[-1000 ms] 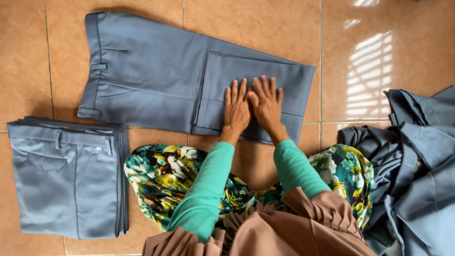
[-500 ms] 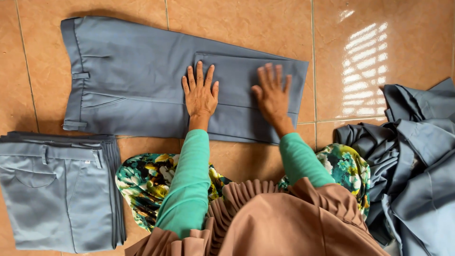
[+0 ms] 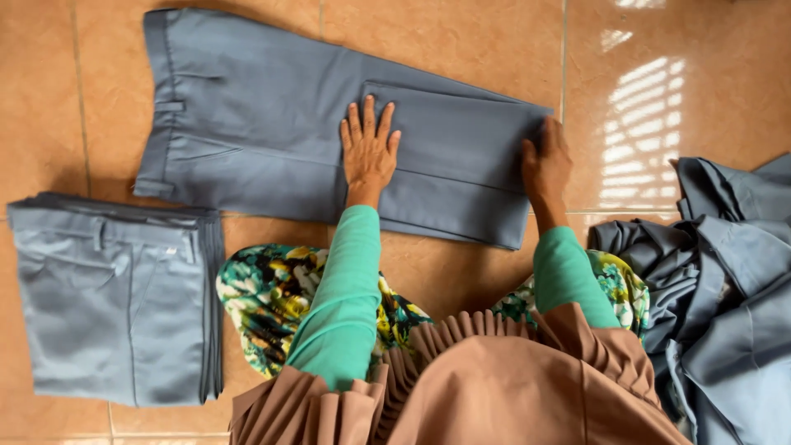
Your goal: The person sits on a tiled floor and folds multiple pairs of gray trousers by hand. They lay each pair flat, fold the legs together, fold the garment in half lengthwise, then fold it into a compact rectangle, and place the finished piece onto a growing stack.
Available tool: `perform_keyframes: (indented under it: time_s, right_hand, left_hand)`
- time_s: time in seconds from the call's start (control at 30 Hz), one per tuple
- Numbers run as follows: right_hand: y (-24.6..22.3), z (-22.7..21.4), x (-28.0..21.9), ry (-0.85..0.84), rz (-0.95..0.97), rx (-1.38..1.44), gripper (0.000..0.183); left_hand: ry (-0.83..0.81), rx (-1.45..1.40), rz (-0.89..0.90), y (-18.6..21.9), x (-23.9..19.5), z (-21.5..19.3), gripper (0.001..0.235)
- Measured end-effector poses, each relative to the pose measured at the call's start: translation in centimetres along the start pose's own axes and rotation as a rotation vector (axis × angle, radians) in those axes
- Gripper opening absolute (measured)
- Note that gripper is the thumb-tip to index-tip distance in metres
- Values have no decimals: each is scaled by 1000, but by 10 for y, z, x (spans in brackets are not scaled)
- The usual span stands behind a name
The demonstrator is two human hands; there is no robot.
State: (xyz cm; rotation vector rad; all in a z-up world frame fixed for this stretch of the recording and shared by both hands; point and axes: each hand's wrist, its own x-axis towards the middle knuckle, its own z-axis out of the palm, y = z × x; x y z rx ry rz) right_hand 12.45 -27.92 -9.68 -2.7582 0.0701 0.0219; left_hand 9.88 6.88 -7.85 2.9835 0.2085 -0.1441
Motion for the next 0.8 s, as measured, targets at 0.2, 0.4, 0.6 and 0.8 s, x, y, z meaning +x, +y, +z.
perform_keyframes:
  time_s: [0.2,0.4,0.6,0.8]
  right_hand:
    - [-5,-19,-74,10,155,250,75]
    - [24,19,-94,-163,492,919,75]
    - [-46,-79,-118,-119,492,1543,20]
    - [-109,-194,-146,45,379,1600,22]
  left_hand:
    - [46,-124,-32,6,-54,-8,62]
    - [68,-247,-111,-5,-111,30,67]
    - [57,-414,-55,-14,-115,47,64]
    - [379,-542,70,63,-140,75,56]
